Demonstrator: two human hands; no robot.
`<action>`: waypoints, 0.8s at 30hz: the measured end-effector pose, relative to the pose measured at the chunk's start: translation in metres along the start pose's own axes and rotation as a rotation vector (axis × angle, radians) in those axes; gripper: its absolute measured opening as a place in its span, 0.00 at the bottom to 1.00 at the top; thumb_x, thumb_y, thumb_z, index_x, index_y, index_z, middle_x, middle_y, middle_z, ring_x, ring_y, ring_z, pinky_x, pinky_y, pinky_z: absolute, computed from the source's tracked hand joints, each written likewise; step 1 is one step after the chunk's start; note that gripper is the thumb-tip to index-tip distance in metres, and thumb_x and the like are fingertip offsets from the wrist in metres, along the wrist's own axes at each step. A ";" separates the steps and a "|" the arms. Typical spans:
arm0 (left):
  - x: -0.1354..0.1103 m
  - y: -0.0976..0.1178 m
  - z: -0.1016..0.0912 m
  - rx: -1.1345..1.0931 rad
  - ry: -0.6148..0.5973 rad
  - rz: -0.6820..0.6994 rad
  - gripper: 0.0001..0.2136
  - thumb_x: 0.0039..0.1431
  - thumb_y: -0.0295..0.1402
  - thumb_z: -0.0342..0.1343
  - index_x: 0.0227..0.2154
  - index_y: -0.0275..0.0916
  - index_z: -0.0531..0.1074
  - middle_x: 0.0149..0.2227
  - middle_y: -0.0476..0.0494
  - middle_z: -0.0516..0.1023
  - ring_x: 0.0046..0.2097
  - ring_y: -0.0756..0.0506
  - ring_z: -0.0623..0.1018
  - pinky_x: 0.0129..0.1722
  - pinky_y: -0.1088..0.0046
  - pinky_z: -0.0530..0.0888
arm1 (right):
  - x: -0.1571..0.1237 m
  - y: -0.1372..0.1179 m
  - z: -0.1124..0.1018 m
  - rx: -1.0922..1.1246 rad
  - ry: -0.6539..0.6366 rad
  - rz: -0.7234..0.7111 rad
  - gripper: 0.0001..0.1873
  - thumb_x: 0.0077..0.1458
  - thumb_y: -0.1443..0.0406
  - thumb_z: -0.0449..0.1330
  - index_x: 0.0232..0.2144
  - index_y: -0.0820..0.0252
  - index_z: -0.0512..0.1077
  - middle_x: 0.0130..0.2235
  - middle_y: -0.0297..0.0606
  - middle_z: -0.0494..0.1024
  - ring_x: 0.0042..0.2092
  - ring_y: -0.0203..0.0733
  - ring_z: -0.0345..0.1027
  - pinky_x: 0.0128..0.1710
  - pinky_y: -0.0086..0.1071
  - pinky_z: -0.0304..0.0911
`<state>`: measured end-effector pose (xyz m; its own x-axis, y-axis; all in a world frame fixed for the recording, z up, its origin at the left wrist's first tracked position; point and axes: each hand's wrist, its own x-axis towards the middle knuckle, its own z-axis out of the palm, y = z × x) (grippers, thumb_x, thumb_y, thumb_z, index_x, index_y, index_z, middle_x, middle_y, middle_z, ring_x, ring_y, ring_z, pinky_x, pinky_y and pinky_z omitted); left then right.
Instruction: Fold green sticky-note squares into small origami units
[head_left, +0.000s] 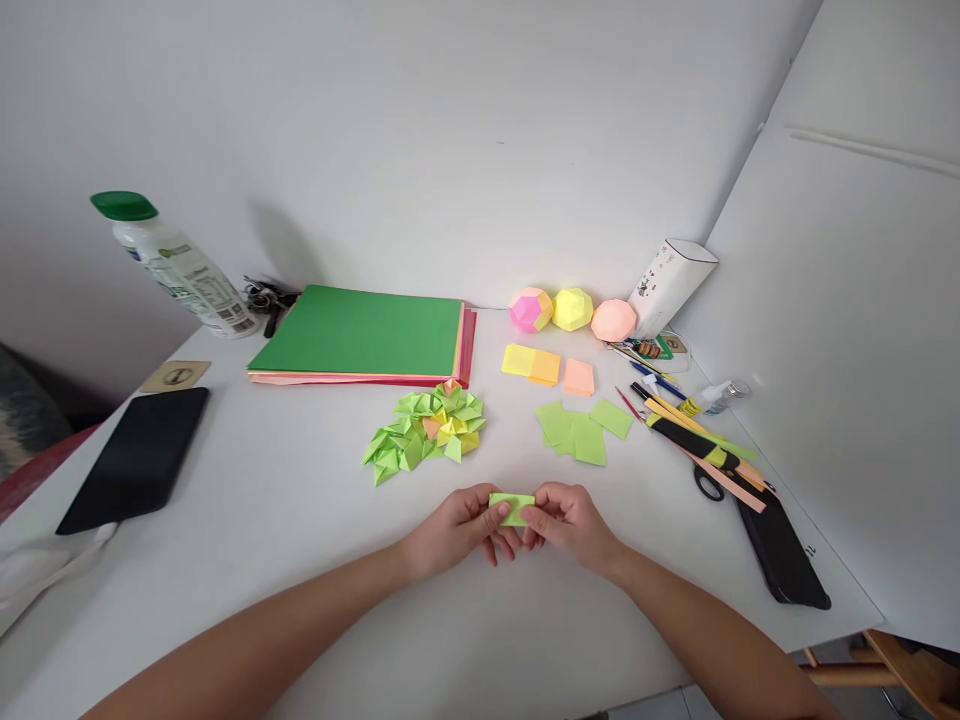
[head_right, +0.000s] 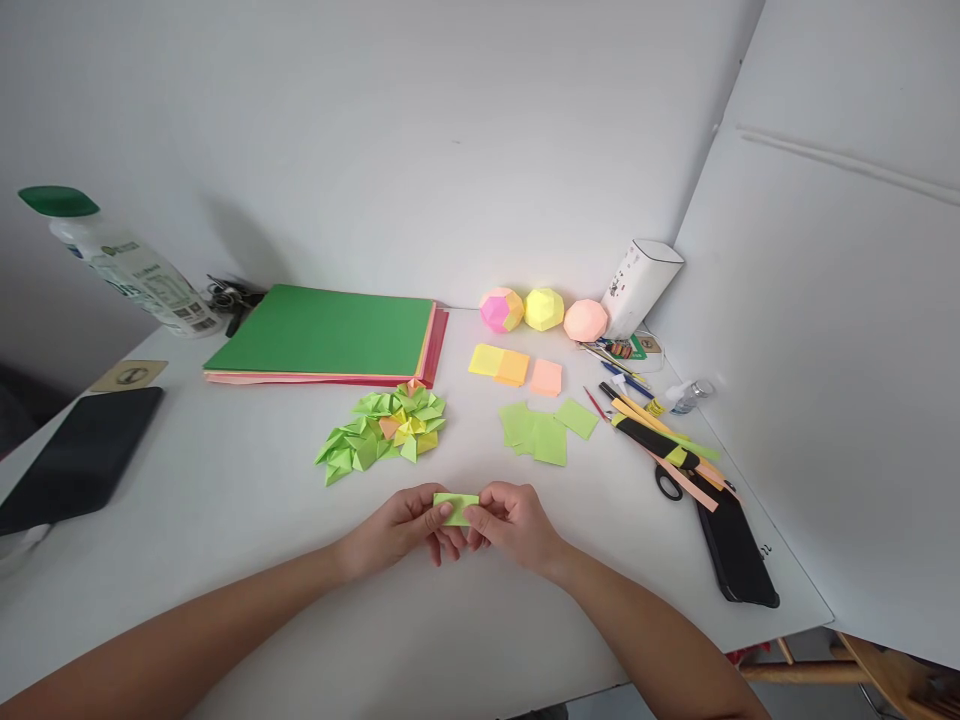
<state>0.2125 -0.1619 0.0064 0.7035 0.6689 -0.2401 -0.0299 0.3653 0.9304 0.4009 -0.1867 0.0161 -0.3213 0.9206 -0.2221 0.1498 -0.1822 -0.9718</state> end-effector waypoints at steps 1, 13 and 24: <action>0.000 0.000 -0.001 -0.002 -0.002 0.004 0.19 0.57 0.48 0.48 0.31 0.34 0.67 0.30 0.38 0.78 0.30 0.45 0.78 0.25 0.71 0.72 | 0.000 -0.001 0.000 -0.001 -0.004 -0.002 0.15 0.51 0.56 0.59 0.23 0.61 0.64 0.21 0.33 0.73 0.24 0.35 0.67 0.25 0.29 0.63; -0.002 0.006 -0.007 -0.125 -0.039 0.039 0.20 0.61 0.44 0.43 0.33 0.32 0.72 0.33 0.35 0.77 0.29 0.44 0.77 0.25 0.70 0.72 | 0.001 -0.003 -0.004 0.019 -0.023 -0.006 0.16 0.51 0.55 0.58 0.22 0.61 0.63 0.23 0.34 0.74 0.22 0.34 0.68 0.24 0.28 0.62; 0.000 -0.006 -0.007 -0.054 -0.036 0.010 0.12 0.54 0.39 0.56 0.32 0.33 0.71 0.31 0.39 0.79 0.31 0.45 0.78 0.25 0.72 0.73 | 0.002 0.003 -0.004 0.066 -0.048 0.008 0.15 0.52 0.58 0.59 0.22 0.61 0.62 0.19 0.31 0.72 0.22 0.35 0.68 0.23 0.28 0.61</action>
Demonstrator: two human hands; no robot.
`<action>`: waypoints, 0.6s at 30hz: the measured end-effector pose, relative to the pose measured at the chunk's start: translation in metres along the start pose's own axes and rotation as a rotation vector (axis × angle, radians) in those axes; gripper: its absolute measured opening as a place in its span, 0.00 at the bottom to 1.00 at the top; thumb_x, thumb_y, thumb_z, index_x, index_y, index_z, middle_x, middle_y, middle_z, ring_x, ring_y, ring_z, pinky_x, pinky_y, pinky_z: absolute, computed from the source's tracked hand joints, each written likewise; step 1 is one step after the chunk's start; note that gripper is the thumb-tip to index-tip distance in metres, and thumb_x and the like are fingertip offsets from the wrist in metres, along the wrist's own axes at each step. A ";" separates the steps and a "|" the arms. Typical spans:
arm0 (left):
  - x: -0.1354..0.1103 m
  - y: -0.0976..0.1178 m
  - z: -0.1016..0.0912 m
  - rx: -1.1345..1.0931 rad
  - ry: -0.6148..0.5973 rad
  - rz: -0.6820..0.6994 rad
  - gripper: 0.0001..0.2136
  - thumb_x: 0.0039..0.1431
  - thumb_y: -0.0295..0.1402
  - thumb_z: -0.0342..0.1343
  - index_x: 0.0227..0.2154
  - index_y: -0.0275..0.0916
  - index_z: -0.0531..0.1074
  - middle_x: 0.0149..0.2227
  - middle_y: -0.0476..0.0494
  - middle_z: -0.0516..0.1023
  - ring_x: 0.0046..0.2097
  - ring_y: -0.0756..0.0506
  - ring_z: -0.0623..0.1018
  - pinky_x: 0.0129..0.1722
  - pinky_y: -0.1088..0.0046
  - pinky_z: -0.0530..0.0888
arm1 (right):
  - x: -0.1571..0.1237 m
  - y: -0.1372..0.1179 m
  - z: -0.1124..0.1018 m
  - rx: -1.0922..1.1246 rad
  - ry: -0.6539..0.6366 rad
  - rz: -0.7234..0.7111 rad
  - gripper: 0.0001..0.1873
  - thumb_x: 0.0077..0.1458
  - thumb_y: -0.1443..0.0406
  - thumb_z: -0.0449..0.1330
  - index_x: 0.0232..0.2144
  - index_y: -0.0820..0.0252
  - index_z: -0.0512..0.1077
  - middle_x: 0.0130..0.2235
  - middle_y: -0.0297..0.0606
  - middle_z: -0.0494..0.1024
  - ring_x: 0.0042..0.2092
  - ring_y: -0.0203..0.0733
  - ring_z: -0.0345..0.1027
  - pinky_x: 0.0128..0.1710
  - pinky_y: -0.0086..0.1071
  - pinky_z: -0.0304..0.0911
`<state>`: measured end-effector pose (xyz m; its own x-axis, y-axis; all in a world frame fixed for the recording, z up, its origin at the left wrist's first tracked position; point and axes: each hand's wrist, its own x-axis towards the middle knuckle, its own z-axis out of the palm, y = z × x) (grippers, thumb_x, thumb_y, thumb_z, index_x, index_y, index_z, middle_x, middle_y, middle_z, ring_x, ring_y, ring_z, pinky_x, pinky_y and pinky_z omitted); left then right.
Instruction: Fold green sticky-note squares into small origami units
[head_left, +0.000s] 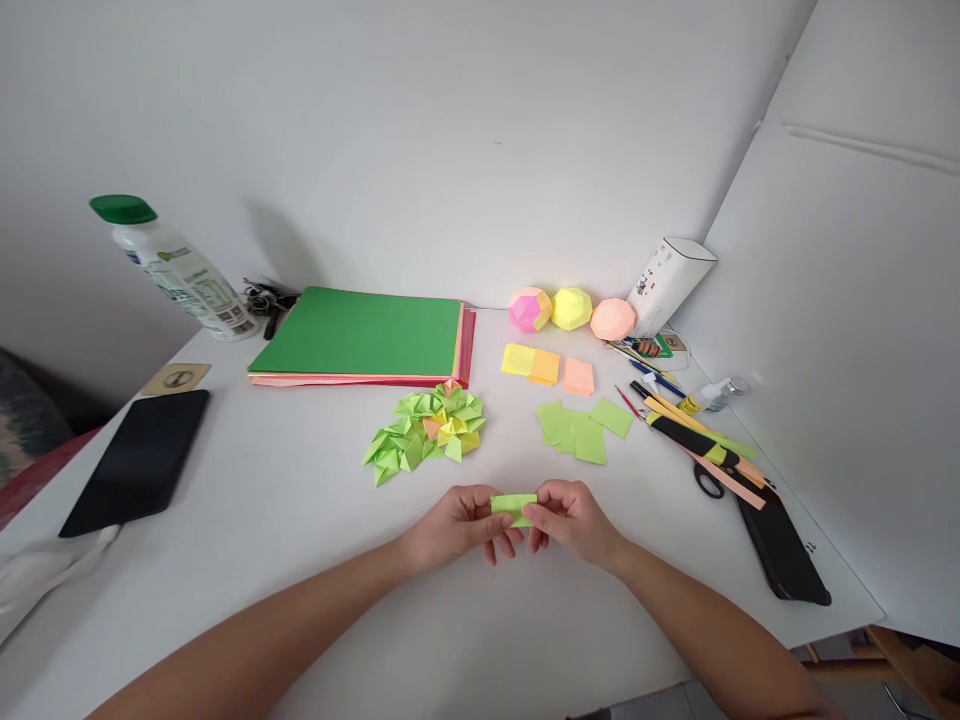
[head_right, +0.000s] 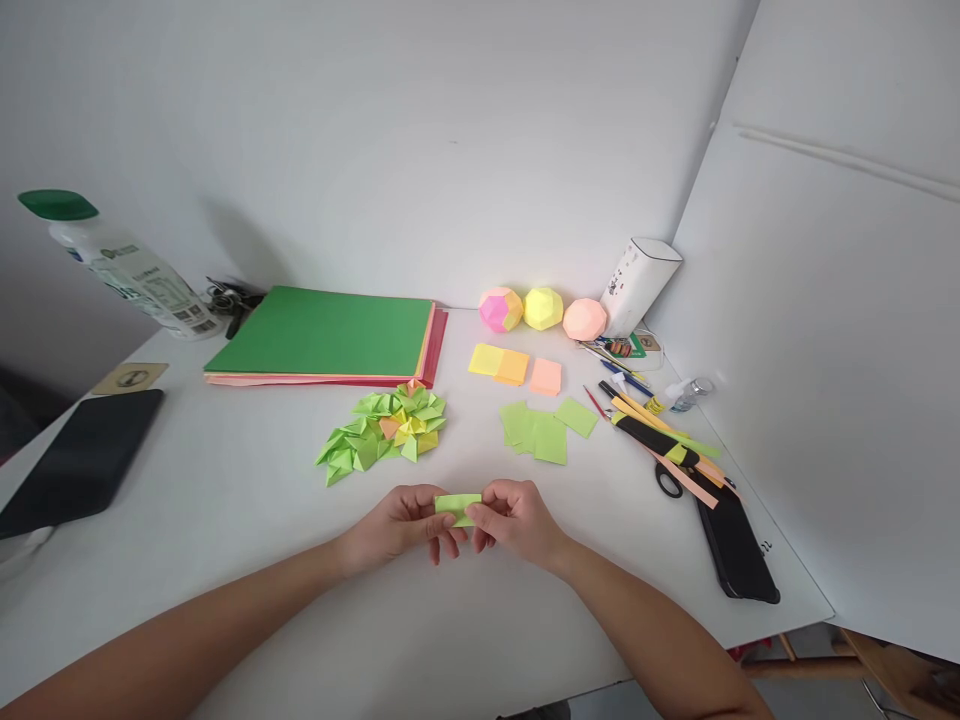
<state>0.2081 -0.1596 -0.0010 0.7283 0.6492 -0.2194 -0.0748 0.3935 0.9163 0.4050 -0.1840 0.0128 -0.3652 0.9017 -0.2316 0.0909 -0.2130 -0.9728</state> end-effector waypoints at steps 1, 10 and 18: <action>0.000 0.000 0.000 0.001 -0.001 0.000 0.12 0.54 0.39 0.56 0.32 0.33 0.71 0.31 0.39 0.79 0.31 0.45 0.78 0.25 0.72 0.73 | 0.000 0.000 0.000 0.002 -0.001 -0.003 0.15 0.52 0.58 0.58 0.22 0.61 0.62 0.19 0.31 0.72 0.22 0.35 0.68 0.23 0.27 0.61; 0.000 0.001 0.001 0.019 0.024 -0.018 0.13 0.53 0.40 0.57 0.32 0.32 0.71 0.31 0.39 0.79 0.31 0.44 0.78 0.25 0.72 0.73 | 0.000 0.002 -0.001 0.016 -0.001 -0.011 0.14 0.52 0.59 0.58 0.22 0.61 0.62 0.19 0.31 0.71 0.21 0.35 0.68 0.22 0.27 0.61; 0.002 -0.001 0.002 0.047 0.038 -0.024 0.14 0.51 0.41 0.58 0.30 0.32 0.70 0.28 0.41 0.79 0.28 0.45 0.78 0.24 0.71 0.74 | 0.002 0.003 -0.001 0.018 0.007 -0.012 0.13 0.50 0.62 0.60 0.21 0.61 0.62 0.17 0.30 0.71 0.20 0.35 0.67 0.22 0.27 0.61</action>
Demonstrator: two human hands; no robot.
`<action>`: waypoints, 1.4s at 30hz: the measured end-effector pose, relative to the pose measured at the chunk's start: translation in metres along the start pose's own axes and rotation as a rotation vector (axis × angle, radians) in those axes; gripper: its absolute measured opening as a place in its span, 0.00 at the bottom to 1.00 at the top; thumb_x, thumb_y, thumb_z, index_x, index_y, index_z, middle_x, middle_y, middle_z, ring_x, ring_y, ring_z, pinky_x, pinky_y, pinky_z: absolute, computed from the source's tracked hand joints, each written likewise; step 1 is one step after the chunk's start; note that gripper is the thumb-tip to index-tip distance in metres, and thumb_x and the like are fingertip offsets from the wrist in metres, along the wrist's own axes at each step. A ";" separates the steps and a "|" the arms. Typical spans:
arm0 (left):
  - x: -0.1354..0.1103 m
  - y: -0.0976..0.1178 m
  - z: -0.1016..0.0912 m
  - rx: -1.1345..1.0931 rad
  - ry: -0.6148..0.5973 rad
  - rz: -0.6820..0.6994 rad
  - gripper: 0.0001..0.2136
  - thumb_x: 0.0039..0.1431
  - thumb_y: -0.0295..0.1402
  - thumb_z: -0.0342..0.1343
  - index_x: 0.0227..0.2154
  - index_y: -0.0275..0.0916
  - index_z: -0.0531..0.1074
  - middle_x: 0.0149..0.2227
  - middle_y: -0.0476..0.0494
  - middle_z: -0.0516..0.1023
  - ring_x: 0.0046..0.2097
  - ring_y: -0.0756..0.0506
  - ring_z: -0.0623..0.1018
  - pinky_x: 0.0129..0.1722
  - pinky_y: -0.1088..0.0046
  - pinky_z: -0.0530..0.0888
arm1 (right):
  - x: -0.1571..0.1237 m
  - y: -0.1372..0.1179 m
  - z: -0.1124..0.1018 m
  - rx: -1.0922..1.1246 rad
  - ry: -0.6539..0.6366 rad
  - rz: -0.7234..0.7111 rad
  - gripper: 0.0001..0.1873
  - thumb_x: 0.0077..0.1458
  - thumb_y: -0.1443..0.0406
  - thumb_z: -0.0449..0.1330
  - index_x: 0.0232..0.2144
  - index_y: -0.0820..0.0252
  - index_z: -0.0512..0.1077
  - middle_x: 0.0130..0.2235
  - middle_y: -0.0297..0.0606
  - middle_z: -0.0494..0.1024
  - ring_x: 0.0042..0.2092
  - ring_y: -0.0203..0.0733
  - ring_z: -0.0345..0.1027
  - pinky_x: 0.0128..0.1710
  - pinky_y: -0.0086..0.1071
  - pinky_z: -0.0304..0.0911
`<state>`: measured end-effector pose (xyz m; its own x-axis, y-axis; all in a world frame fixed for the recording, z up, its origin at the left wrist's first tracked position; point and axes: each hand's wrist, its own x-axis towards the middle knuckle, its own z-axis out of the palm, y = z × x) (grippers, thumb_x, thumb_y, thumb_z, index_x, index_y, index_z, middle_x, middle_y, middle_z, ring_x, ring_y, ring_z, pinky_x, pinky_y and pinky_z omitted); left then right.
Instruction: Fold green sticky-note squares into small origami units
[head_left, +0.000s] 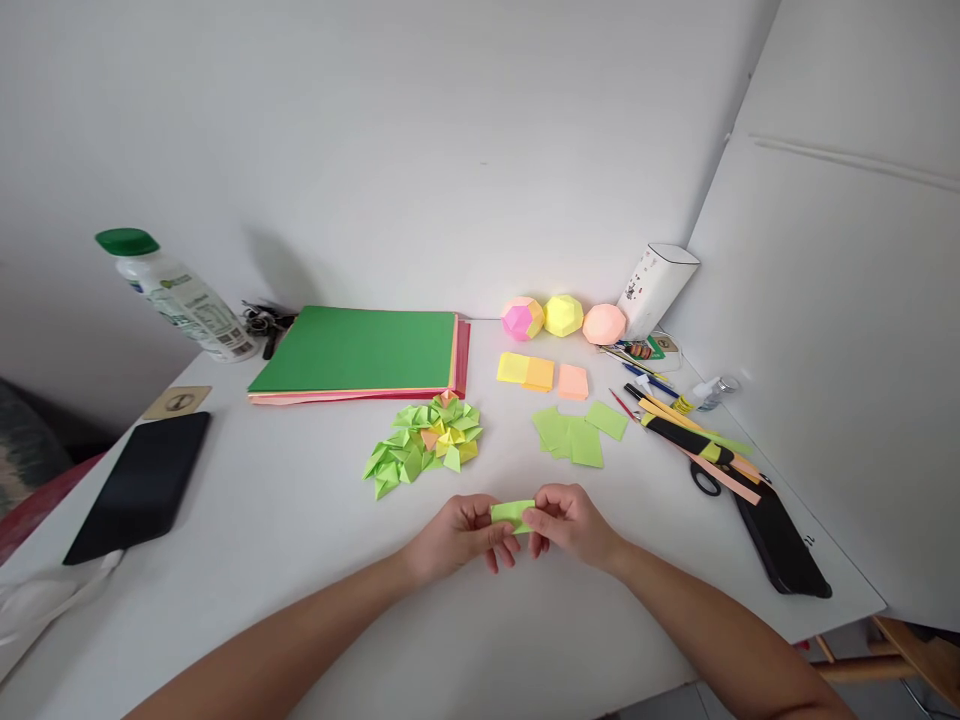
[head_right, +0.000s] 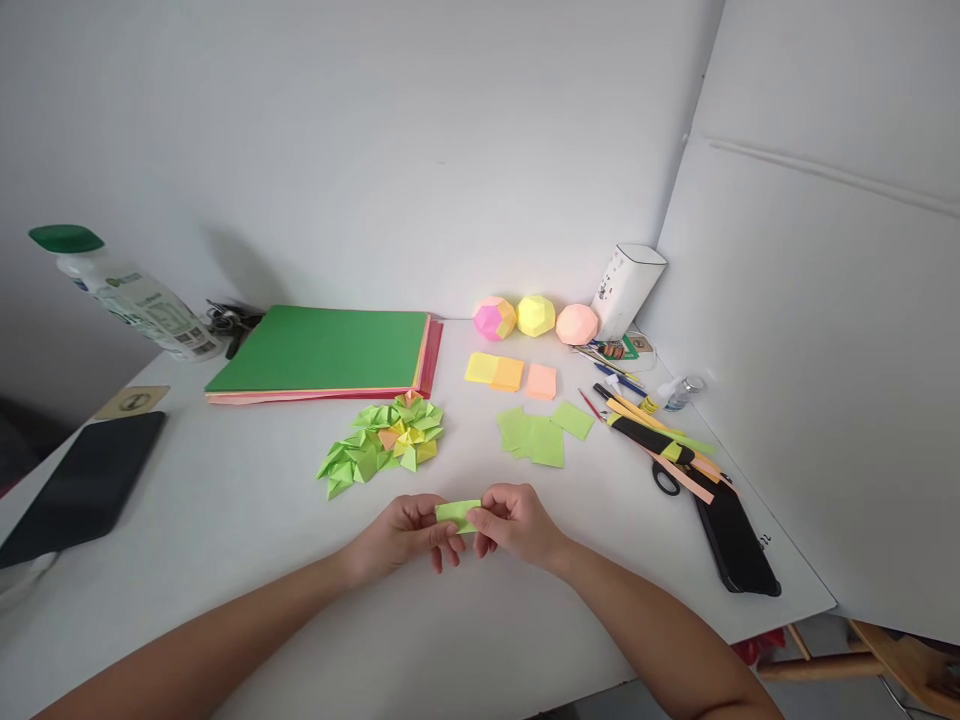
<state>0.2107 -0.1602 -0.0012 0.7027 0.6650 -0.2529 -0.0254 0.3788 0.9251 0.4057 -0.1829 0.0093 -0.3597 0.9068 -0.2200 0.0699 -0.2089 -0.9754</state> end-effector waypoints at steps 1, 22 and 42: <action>0.000 0.000 0.000 0.010 -0.002 -0.004 0.14 0.50 0.41 0.58 0.28 0.32 0.70 0.27 0.41 0.79 0.27 0.45 0.78 0.23 0.71 0.73 | 0.000 0.000 0.000 -0.002 0.000 0.001 0.13 0.50 0.62 0.60 0.21 0.61 0.62 0.17 0.30 0.71 0.20 0.34 0.66 0.22 0.27 0.60; -0.001 0.001 0.002 0.125 0.021 -0.114 0.11 0.52 0.40 0.55 0.25 0.37 0.64 0.16 0.52 0.72 0.15 0.52 0.70 0.14 0.78 0.66 | 0.001 0.005 0.001 -0.035 -0.053 -0.011 0.10 0.51 0.62 0.58 0.25 0.62 0.63 0.21 0.34 0.73 0.23 0.34 0.66 0.23 0.26 0.60; 0.001 0.001 0.003 0.088 0.050 -0.111 0.15 0.50 0.44 0.57 0.24 0.35 0.65 0.20 0.47 0.76 0.19 0.50 0.74 0.15 0.78 0.67 | 0.000 0.008 0.006 -0.132 -0.031 -0.042 0.18 0.56 0.53 0.53 0.26 0.62 0.66 0.22 0.35 0.73 0.22 0.32 0.64 0.21 0.25 0.56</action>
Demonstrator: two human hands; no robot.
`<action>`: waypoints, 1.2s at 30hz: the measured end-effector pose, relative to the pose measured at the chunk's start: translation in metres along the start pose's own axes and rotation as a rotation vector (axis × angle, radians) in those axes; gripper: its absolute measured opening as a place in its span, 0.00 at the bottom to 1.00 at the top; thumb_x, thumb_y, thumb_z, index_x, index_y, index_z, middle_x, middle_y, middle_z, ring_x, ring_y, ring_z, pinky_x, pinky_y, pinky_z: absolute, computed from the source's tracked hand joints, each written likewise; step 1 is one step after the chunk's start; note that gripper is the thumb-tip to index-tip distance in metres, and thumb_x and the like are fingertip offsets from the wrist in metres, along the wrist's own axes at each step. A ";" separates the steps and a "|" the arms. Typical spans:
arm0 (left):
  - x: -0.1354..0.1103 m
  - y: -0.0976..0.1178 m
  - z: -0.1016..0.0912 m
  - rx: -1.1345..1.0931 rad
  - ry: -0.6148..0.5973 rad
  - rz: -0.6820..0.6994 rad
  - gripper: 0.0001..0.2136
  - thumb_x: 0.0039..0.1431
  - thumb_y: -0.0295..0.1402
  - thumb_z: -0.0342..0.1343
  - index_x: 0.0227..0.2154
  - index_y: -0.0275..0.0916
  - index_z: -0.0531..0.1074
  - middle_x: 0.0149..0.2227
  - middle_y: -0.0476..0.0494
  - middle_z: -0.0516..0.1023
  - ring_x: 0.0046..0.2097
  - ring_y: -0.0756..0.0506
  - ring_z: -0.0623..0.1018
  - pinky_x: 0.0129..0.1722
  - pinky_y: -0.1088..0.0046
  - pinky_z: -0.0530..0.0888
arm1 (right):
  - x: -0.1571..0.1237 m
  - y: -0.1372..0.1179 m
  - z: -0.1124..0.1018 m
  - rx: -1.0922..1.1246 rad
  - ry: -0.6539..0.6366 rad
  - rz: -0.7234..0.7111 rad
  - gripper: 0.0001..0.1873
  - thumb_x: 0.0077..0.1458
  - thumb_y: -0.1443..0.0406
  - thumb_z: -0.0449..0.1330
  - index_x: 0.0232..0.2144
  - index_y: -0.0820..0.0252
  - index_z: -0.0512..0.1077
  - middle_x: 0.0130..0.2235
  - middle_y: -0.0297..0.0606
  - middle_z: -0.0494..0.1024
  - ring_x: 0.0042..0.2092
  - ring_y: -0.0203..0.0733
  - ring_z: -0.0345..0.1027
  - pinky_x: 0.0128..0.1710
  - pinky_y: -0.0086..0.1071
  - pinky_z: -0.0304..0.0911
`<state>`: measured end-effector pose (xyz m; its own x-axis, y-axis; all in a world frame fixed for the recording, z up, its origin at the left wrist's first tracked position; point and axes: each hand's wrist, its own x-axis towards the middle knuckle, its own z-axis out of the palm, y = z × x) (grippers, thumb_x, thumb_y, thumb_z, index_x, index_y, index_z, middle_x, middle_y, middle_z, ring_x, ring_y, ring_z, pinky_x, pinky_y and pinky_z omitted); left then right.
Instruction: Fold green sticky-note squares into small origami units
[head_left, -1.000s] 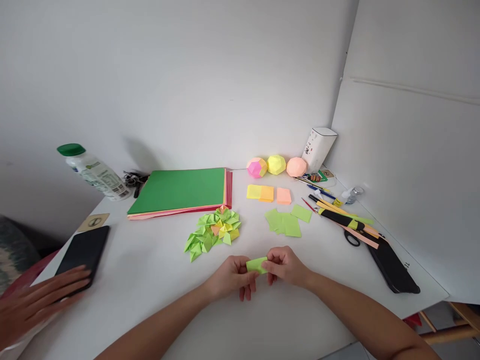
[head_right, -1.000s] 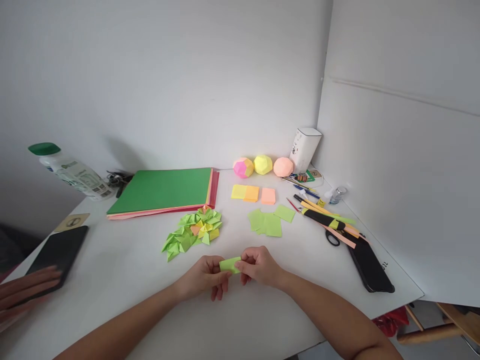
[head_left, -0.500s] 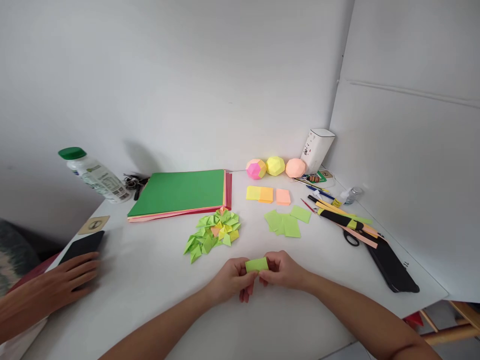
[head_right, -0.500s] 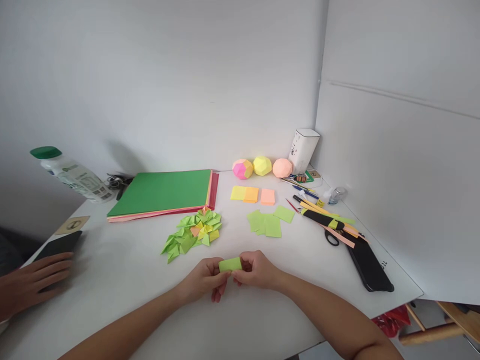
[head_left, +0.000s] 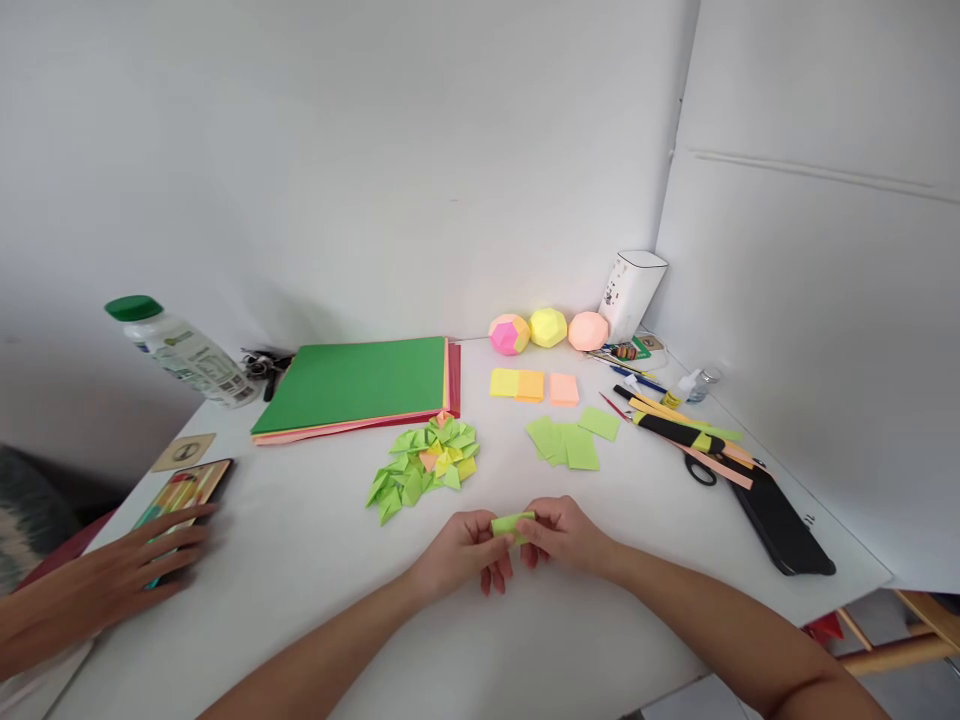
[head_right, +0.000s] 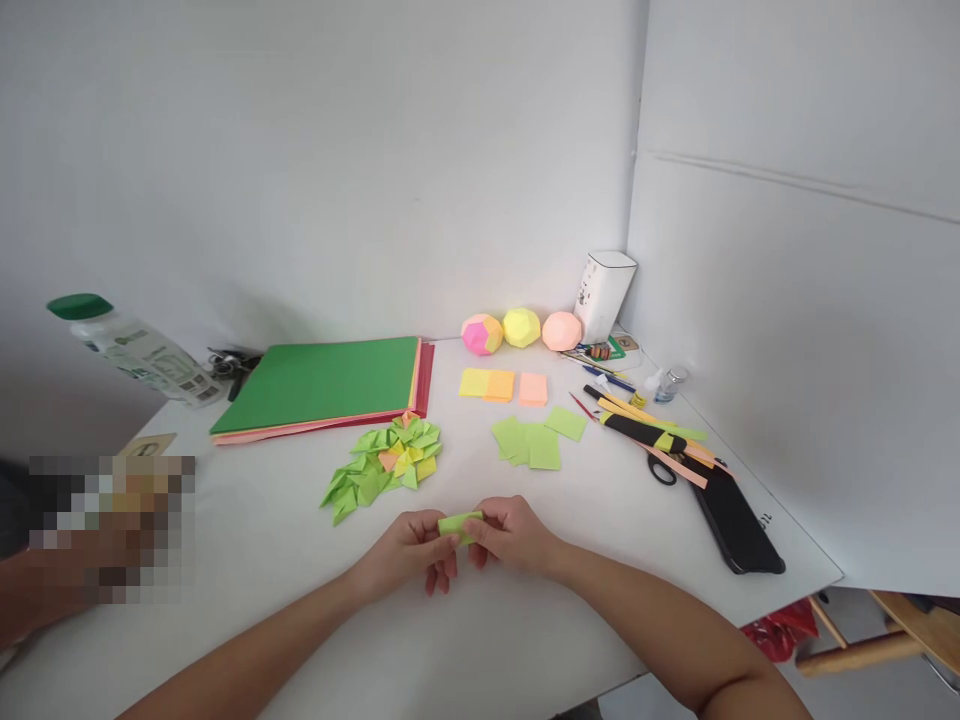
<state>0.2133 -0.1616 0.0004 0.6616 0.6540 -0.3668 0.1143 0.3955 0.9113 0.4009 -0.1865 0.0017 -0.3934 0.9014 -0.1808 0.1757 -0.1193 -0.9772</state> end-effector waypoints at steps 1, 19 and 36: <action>0.000 0.000 0.000 -0.013 0.015 0.016 0.16 0.50 0.45 0.56 0.24 0.35 0.65 0.21 0.46 0.76 0.19 0.50 0.75 0.15 0.78 0.68 | 0.000 0.000 0.000 0.005 0.000 0.003 0.18 0.56 0.53 0.53 0.26 0.62 0.66 0.21 0.35 0.73 0.21 0.32 0.63 0.21 0.25 0.56; -0.002 0.002 0.000 -0.122 0.045 0.128 0.16 0.56 0.45 0.50 0.27 0.34 0.67 0.21 0.47 0.72 0.24 0.46 0.76 0.19 0.73 0.69 | 0.001 0.003 -0.004 0.011 0.017 -0.004 0.18 0.55 0.53 0.54 0.25 0.62 0.67 0.20 0.35 0.73 0.21 0.32 0.62 0.20 0.25 0.53; -0.002 0.001 0.004 -0.068 0.108 0.108 0.16 0.50 0.45 0.57 0.28 0.34 0.68 0.19 0.47 0.75 0.21 0.49 0.74 0.19 0.74 0.70 | 0.000 -0.003 -0.006 -0.034 0.045 0.037 0.15 0.54 0.57 0.56 0.23 0.62 0.68 0.20 0.34 0.74 0.19 0.31 0.61 0.19 0.24 0.52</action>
<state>0.2152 -0.1650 0.0028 0.5832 0.7591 -0.2891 -0.0061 0.3600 0.9329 0.4057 -0.1834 0.0050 -0.3454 0.9145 -0.2106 0.2205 -0.1391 -0.9654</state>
